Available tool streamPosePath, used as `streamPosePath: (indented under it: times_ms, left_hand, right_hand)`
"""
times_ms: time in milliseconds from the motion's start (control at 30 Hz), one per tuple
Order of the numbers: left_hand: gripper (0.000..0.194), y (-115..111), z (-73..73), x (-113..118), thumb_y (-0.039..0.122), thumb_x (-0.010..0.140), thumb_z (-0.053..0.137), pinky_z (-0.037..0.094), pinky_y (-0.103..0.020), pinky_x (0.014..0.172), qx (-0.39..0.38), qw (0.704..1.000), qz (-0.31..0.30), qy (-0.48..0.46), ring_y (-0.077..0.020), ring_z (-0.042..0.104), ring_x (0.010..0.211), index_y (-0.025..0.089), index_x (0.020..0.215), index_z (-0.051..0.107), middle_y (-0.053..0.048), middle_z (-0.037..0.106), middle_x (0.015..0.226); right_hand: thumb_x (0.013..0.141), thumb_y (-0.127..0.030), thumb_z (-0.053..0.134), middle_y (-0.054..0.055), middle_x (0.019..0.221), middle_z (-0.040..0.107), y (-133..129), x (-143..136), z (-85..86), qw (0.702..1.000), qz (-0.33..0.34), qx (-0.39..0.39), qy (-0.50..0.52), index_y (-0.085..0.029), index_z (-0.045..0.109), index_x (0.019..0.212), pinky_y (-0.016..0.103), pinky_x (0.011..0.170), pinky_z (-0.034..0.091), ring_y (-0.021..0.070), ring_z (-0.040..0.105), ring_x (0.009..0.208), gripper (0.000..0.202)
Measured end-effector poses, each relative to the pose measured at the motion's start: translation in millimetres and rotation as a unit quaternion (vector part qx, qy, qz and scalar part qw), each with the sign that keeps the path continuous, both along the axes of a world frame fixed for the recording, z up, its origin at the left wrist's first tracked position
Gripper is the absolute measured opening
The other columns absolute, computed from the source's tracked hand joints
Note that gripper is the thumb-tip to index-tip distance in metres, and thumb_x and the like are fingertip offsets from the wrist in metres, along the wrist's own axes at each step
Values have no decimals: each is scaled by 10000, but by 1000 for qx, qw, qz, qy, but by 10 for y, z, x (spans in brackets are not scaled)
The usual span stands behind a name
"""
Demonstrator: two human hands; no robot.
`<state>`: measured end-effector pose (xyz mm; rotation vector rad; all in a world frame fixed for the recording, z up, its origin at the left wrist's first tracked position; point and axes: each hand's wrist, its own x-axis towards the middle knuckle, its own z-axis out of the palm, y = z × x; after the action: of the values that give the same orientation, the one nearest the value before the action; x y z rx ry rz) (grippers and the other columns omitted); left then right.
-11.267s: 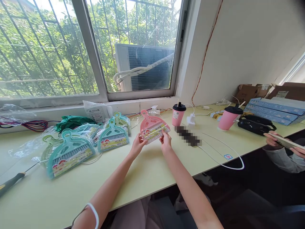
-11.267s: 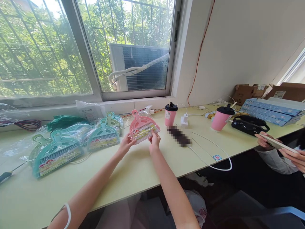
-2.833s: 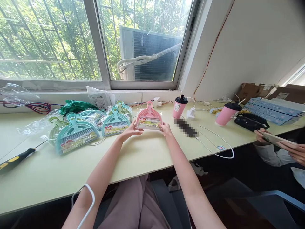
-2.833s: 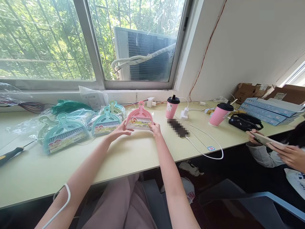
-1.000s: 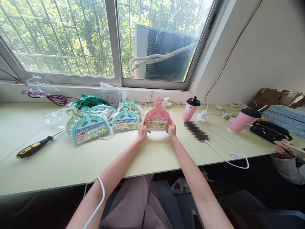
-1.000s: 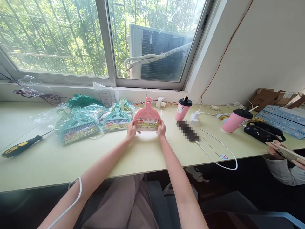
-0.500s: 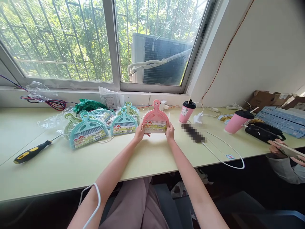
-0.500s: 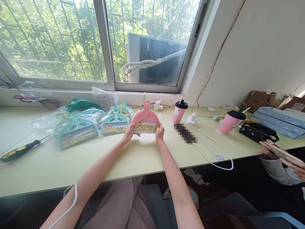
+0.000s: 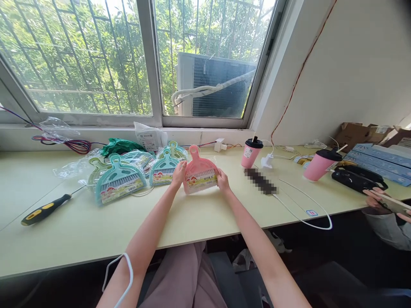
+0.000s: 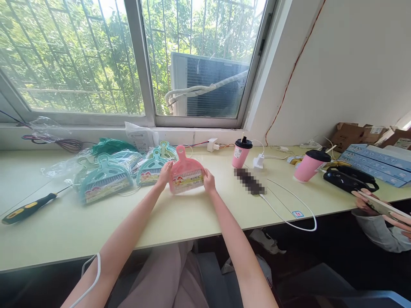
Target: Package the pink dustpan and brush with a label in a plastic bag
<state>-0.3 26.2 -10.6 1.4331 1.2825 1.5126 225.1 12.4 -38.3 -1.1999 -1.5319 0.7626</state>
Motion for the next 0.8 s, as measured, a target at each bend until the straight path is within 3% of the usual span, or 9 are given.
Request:
streamPosePath:
  times_ms: [100, 200, 300, 433, 500, 567, 600, 667, 800]
  left_hand:
    - [407, 46, 62, -213, 475, 917, 428, 489, -362, 825, 18, 999, 20, 39, -260, 650, 923, 158, 1021, 660, -108, 692, 961]
    - [298, 55, 129, -487, 360, 894, 450, 464, -352, 808, 10, 986, 67, 151, -259, 640, 889, 175, 907, 683, -97, 704, 913]
    - [303, 16, 206, -809, 304, 910, 413, 446, -357, 763, -40, 960, 131, 243, -277, 643, 866, 199, 949, 695, -104, 715, 911]
    - [348, -97, 339, -1159, 319, 940, 373, 449, -420, 807, -85, 914, 249, 309, -342, 633, 974, 196, 1054, 678, -149, 714, 980]
    - [359, -160, 424, -1177, 337, 937, 390, 445, -467, 883, -61, 890, 334, 305, -368, 592, 1092, 169, 1121, 649, -176, 690, 1097]
    - [381, -208, 491, -1033, 340, 941, 387, 401, -509, 994, 4, 869, 403, 288, -370, 516, 1226, 145, 1173, 617, -194, 633, 1244]
    - [384, -220, 502, -907, 335, 950, 370, 350, -528, 1061, 43, 867, 407, 284, -356, 488, 1268, 146, 1189, 605, -186, 613, 1287]
    - [375, -217, 451, -600, 329, 969, 343, 250, -530, 1153, 119, 877, 353, 302, -320, 472, 1310, 163, 1181, 603, -165, 600, 1329]
    - [303, -97, 108, -127, 358, 937, 473, 78, -546, 1223, 192, 876, 107, 429, -304, 383, 1426, 224, 1172, 609, -123, 557, 1428]
  right_hand:
    - [914, -673, 368, 39, 881, 680, -76, -122, -33, 994, 76, -56, -57, -253, 626, 1123, 300, 636, 484, 193, 591, 736, 536]
    - [924, -657, 395, 52, 1065, 708, -106, -183, -58, 985, 132, -46, -102, -291, 599, 1230, 361, 828, 497, 234, 634, 946, 519]
    - [950, -635, 350, 81, 1249, 666, -106, -195, -65, 983, 152, -41, -92, -287, 499, 1372, 370, 894, 485, 241, 613, 1104, 568]
    - [969, -595, 353, 80, 1266, 667, -118, -194, -50, 983, 153, -52, -84, -279, 482, 1387, 377, 962, 462, 216, 624, 1117, 539]
    - [972, -580, 368, 74, 1241, 684, -131, -199, -32, 982, 153, -63, -89, -274, 507, 1358, 391, 1002, 439, 215, 629, 1126, 512]
    - [976, -577, 365, 71, 1227, 693, -144, -205, -13, 982, 152, -74, -88, -273, 515, 1345, 395, 1010, 434, 217, 627, 1147, 502]
    - [977, -576, 362, 69, 1216, 699, -149, -207, -4, 982, 151, -78, -87, -275, 520, 1338, 394, 1008, 435, 216, 629, 1151, 496]
    - [979, -573, 364, 63, 1187, 712, -160, -207, 10, 982, 149, -81, -86, -279, 538, 1314, 387, 1002, 437, 213, 633, 1152, 478]
    - [977, -583, 355, 59, 1155, 723, -177, -187, 23, 982, 150, -88, -74, -280, 556, 1282, 358, 900, 478, 215, 636, 1134, 475]
